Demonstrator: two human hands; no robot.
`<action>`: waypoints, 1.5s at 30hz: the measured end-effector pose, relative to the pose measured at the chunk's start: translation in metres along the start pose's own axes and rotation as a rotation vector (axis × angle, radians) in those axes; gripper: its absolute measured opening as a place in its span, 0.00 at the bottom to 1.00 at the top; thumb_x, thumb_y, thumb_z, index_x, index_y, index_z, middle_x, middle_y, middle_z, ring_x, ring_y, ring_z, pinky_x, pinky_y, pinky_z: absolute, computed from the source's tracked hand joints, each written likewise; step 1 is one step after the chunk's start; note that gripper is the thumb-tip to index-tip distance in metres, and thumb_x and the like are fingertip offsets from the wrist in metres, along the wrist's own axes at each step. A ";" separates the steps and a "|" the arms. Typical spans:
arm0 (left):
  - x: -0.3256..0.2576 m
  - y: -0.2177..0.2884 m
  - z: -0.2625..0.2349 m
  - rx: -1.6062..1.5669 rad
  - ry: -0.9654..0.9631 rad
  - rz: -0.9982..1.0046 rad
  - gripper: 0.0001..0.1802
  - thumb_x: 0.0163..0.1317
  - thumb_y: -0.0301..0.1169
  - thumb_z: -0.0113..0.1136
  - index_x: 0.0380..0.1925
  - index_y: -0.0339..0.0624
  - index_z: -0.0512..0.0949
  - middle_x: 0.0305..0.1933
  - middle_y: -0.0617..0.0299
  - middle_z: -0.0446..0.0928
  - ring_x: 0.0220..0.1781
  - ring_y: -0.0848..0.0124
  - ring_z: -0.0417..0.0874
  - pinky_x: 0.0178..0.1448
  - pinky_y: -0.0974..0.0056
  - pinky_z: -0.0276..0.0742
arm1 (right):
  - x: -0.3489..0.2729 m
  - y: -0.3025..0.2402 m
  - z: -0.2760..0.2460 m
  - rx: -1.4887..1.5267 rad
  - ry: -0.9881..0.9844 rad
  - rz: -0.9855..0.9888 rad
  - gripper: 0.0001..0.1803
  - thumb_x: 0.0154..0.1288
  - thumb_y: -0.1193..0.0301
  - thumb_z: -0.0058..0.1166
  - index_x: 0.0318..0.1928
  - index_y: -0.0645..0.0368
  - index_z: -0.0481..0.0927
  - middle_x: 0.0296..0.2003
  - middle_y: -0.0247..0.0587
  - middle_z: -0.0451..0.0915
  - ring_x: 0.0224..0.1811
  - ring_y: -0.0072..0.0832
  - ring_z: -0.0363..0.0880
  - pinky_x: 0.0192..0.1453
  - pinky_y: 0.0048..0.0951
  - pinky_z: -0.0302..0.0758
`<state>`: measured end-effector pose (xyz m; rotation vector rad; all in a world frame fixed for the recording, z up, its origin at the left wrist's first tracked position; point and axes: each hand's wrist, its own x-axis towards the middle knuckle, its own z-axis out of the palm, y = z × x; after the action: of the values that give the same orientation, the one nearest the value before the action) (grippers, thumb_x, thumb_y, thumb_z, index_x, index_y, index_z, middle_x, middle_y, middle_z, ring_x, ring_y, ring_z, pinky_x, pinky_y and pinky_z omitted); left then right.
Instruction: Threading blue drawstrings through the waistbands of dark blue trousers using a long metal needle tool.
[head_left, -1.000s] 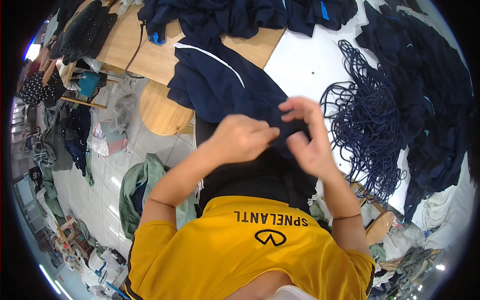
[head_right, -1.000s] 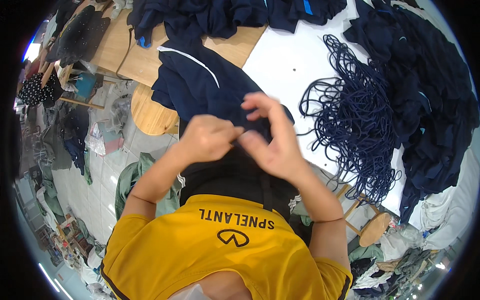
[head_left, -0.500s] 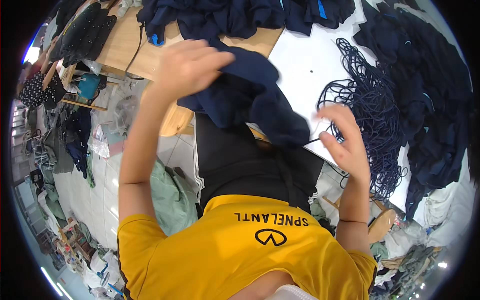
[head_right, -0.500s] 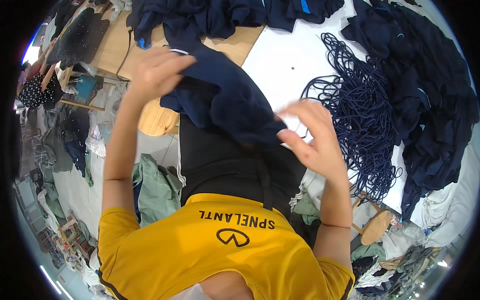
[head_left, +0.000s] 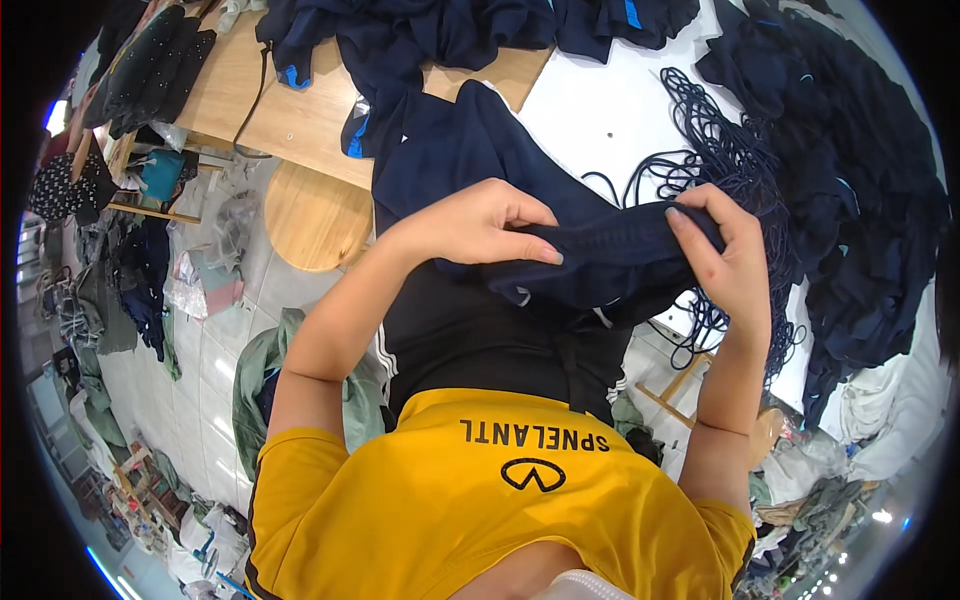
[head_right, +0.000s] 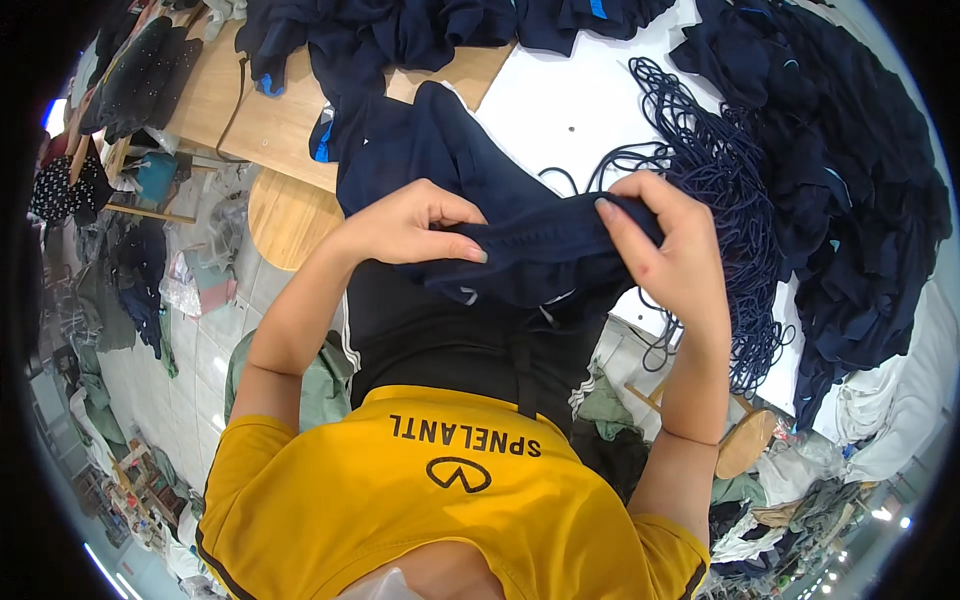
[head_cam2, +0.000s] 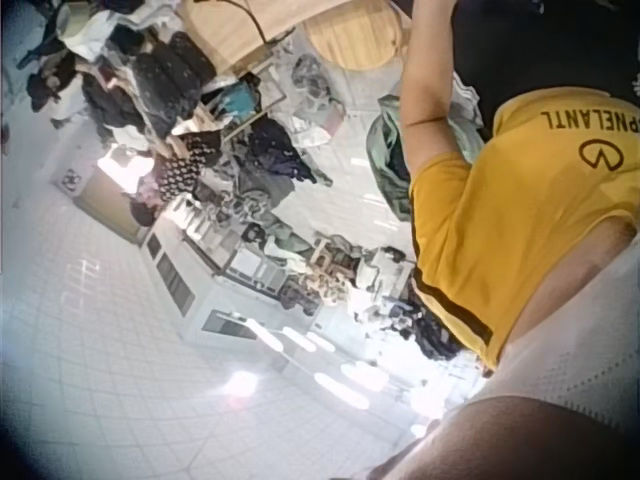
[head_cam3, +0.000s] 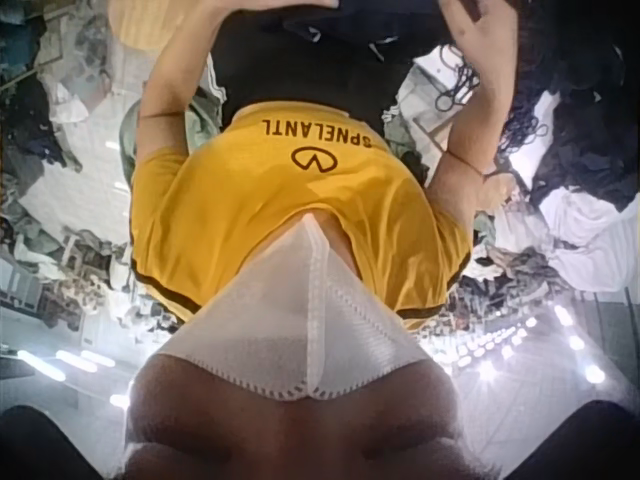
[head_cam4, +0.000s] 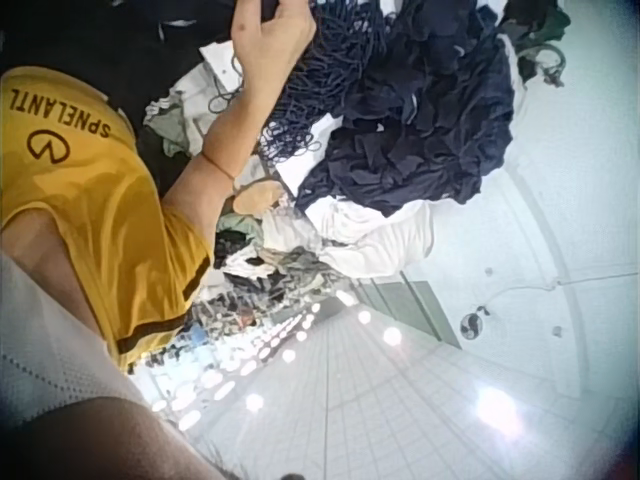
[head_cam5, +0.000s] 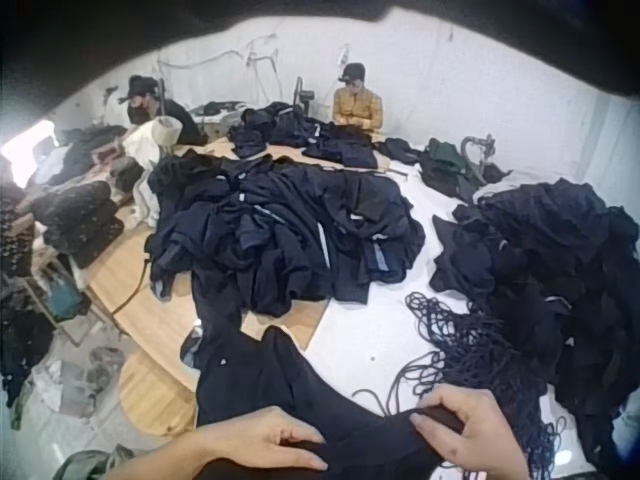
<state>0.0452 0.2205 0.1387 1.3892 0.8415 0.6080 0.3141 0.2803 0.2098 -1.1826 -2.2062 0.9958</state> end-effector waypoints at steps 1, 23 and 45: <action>0.001 -0.005 0.004 0.107 0.039 0.027 0.11 0.59 0.32 0.66 0.34 0.32 0.81 0.23 0.68 0.75 0.26 0.83 0.68 0.30 0.73 0.64 | 0.001 -0.001 0.004 -0.015 -0.032 -0.036 0.06 0.57 0.78 0.59 0.35 0.64 0.76 0.25 0.41 0.77 0.26 0.23 0.74 0.34 0.22 0.71; 0.034 0.040 -0.029 1.453 0.640 0.966 0.09 0.43 0.36 0.65 0.27 0.53 0.79 0.19 0.73 0.68 0.22 0.73 0.73 0.31 0.68 0.67 | -0.014 0.003 0.055 -0.023 0.247 -0.365 0.62 0.45 0.63 0.72 0.70 0.72 0.41 0.71 0.66 0.43 0.73 0.53 0.48 0.75 0.42 0.46; 0.023 -0.020 0.055 0.511 0.602 0.129 0.10 0.51 0.36 0.67 0.24 0.42 0.80 0.20 0.55 0.76 0.22 0.58 0.77 0.28 0.61 0.68 | 0.002 0.020 0.049 0.099 -0.172 -0.069 0.42 0.43 0.81 0.56 0.64 0.58 0.58 0.53 0.44 0.63 0.47 0.25 0.69 0.48 0.21 0.67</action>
<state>0.1006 0.2042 0.1142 1.7572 1.4691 0.9830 0.2904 0.2705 0.1631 -1.0037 -2.2821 1.2030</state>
